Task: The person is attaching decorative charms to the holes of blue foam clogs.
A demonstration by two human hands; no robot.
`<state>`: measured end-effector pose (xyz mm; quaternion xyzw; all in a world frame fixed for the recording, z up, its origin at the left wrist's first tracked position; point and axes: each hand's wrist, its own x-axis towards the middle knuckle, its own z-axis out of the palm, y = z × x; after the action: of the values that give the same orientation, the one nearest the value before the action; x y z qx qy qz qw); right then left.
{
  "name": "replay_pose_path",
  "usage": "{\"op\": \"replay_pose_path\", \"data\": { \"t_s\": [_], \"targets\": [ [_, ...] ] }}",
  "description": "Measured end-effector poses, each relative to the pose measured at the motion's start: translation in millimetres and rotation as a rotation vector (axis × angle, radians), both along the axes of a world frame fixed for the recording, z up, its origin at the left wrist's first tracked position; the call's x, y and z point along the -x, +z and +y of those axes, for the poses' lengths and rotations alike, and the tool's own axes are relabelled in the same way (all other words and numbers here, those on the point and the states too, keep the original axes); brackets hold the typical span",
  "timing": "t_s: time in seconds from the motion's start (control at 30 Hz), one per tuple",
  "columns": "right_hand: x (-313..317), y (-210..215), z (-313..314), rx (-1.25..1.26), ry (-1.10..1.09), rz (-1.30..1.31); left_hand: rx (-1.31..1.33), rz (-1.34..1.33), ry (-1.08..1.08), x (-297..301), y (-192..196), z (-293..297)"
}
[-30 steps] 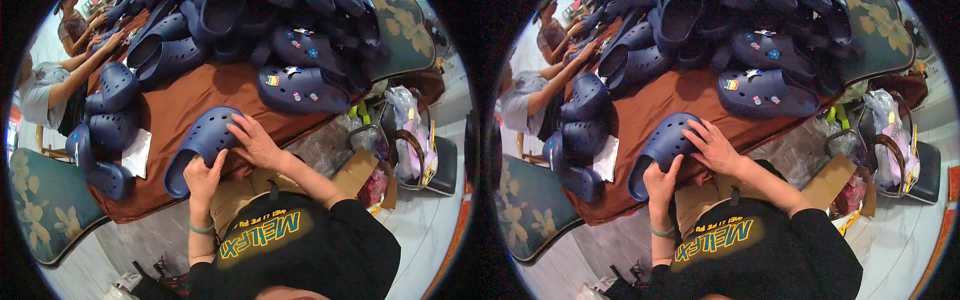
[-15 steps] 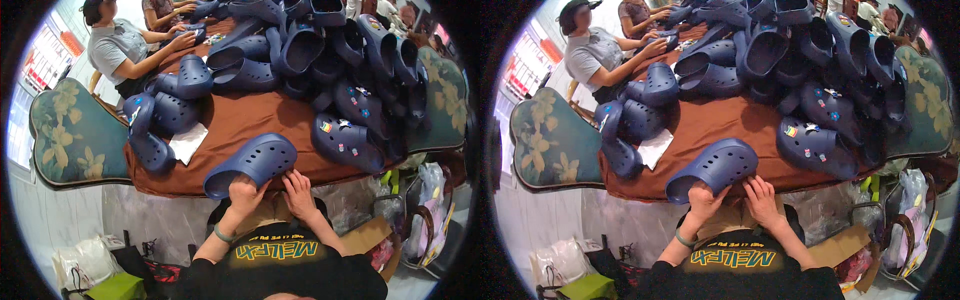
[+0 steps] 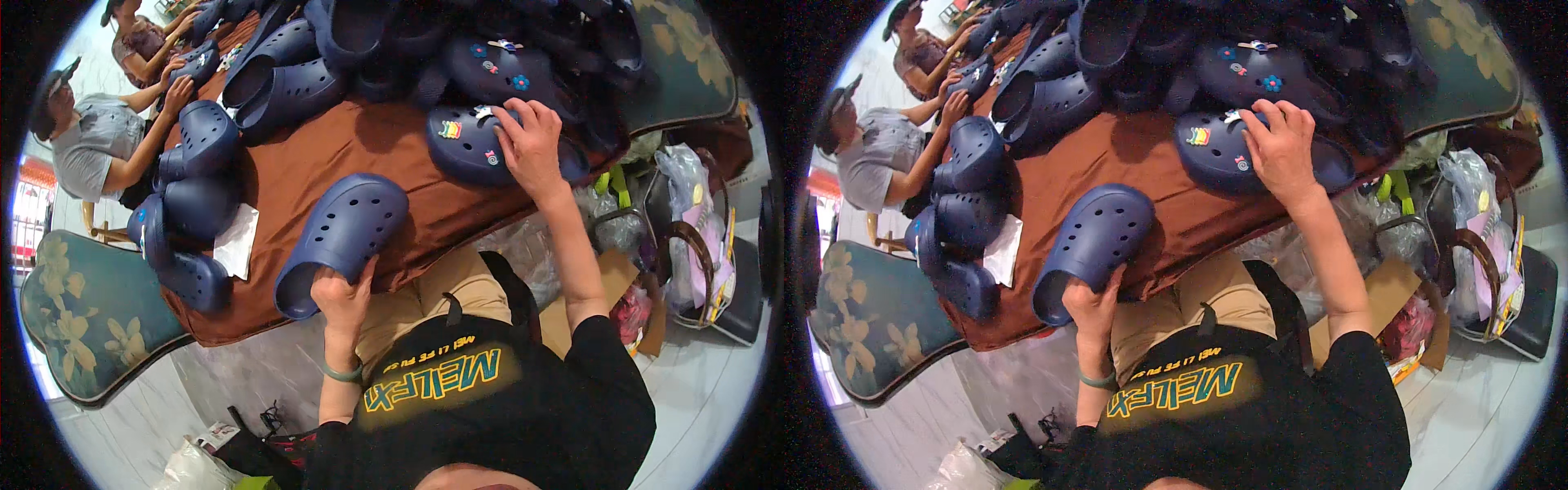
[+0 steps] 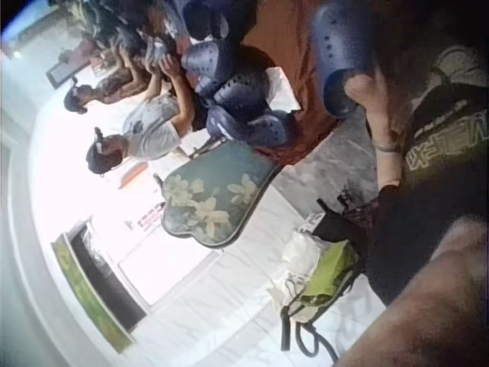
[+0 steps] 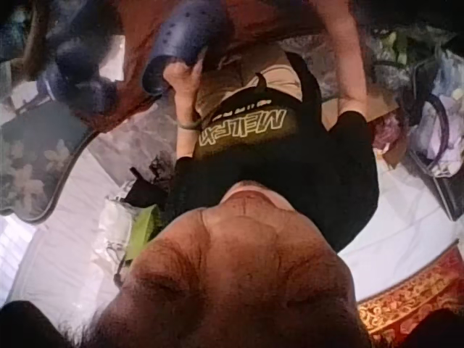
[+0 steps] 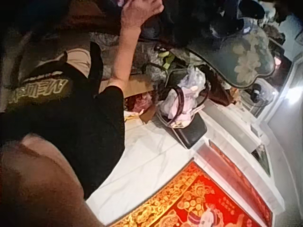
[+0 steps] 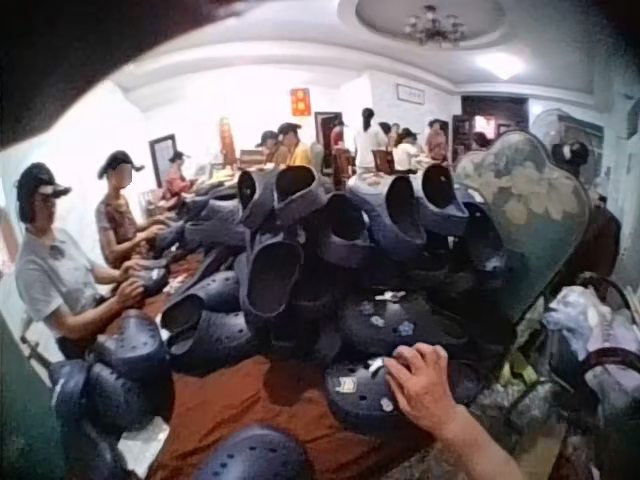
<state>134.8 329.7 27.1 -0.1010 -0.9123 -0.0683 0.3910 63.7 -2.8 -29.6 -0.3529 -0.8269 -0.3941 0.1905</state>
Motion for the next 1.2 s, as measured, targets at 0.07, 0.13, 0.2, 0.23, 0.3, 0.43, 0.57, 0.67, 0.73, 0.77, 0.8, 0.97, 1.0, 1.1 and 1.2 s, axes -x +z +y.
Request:
{"op": "replay_pose_path", "data": {
  "t_s": [0.07,0.13,0.2,0.23,0.3,0.43,0.57,0.67,0.73,0.77,0.8,0.97,1.0,1.1,1.2],
  "targets": [
    [17,-5,-5,-0.051,0.055,-0.14,0.04,-0.026,0.037,3,1,-20],
    [22,-5,-12,-0.102,0.077,-0.204,0.08,-0.04,0.039,5,0,-28],
    [21,-11,-8,-0.117,0.061,-0.197,0.206,-0.023,0.076,1,-10,-29],
    [16,-13,-6,-0.149,0.023,-0.195,0.172,-0.041,0.038,2,-7,-24],
    [13,-22,-1,-0.151,0.022,-0.18,0.152,-0.093,0.001,3,-2,-23],
    [13,-29,-11,-0.156,-0.003,-0.174,0.066,-0.113,0.023,9,8,-31],
    [-2,-27,-38,-0.078,0.196,-0.057,0.051,-0.351,-0.01,35,27,-26],
    [-12,-27,-77,0.116,0.388,-0.059,0.024,-0.352,0.037,60,33,-12],
    [-11,-34,-97,0.17,0.416,-0.081,0.155,-0.254,0.038,78,34,-6],
    [-10,-34,-104,0.221,0.428,-0.097,0.154,-0.335,0.072,81,55,-3],
    [-11,-36,-108,0.273,0.439,-0.111,0.15,-0.316,0.069,89,56,0],
    [-17,-53,-113,0.32,0.395,-0.027,0.04,-0.456,0.189,128,52,0],
    [-19,-58,-111,0.32,0.381,-0.02,0.043,-0.451,0.175,134,41,2],
    [-27,-67,-106,0.368,0.347,-0.02,0.145,-0.428,0.224,138,25,8],
    [-26,-78,-105,0.496,0.347,-0.044,0.117,-0.344,0.153,128,24,6]
  ]
}}
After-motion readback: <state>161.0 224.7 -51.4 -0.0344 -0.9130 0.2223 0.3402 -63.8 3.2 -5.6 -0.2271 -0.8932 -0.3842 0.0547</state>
